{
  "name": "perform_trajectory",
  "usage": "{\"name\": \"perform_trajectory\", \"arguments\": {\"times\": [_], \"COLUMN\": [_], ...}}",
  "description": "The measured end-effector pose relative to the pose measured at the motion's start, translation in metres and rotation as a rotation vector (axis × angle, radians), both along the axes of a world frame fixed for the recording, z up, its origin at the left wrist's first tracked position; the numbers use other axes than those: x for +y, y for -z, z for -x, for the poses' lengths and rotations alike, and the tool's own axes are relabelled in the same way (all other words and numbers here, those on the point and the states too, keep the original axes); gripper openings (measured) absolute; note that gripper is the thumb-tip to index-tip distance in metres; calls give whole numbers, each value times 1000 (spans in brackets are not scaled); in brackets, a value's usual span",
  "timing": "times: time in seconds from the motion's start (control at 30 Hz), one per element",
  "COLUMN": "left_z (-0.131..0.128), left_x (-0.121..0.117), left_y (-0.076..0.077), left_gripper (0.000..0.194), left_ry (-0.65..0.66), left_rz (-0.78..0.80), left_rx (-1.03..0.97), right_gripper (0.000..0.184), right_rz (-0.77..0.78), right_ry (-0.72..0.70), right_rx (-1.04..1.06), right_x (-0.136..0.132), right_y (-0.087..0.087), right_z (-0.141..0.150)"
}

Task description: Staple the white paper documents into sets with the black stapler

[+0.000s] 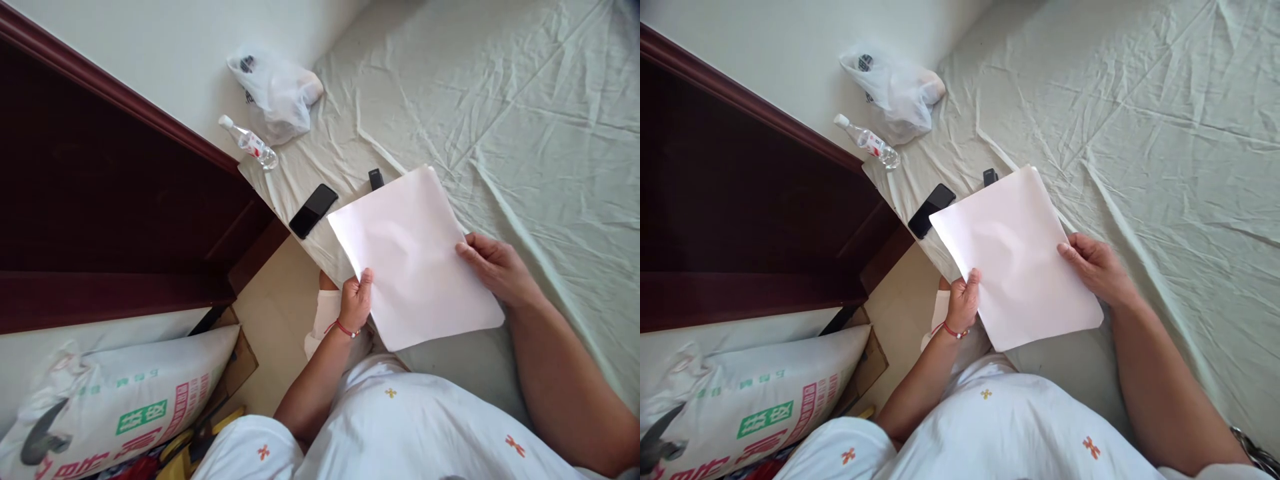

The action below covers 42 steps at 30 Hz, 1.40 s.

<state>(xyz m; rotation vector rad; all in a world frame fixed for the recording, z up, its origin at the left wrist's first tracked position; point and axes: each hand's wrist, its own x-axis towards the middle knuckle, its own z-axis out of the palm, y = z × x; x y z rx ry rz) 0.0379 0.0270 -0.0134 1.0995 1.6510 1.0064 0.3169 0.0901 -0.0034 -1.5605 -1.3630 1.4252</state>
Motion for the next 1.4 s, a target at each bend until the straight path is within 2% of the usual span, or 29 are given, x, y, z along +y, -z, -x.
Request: {"name": "perform_trajectory", "arguments": {"times": [0.07,0.13,0.23,0.33,0.5,0.6,0.67,0.93,1.13,1.27,1.4], "left_z": [5,7,6,3,5,5,4,1,1,1,-1], "left_x": [0,0,2,5,9,9,9,9,9,8,9], "left_y": [-5,-9,-9,-3,10,12,12,13,18,21,22], "left_gripper": [78,78,77,76,79,78,78,79,77,75,75], "left_ry": [75,138,170,144,8,-45,-55,-64,-57,-76,-76], "left_rz": [-17,-32,-37,-1,33,37,32,-5,-59,-72,-77], "left_rx": [87,128,78,-50,-204,-241,-252,-163,-94,-95,-96], "right_gripper": [49,51,52,46,38,36,35,34,32,30,21], "right_rz": [38,58,107,117,9,-7,-17,-79,-179,-217,-366], "right_ry": [0,-5,-11,24,157,254,272,247,260,237,256], "right_rx": [150,193,227,299,264,278,283,187,111,-13,-151], "right_x": [1,1,-1,-3,-3,-2,-2,-2,-2,-2,-4], "right_y": [3,7,13,15,18,22,24,22,17,19,22], "right_z": [0,0,1,2,5,5,5,8,9,8,10]}}
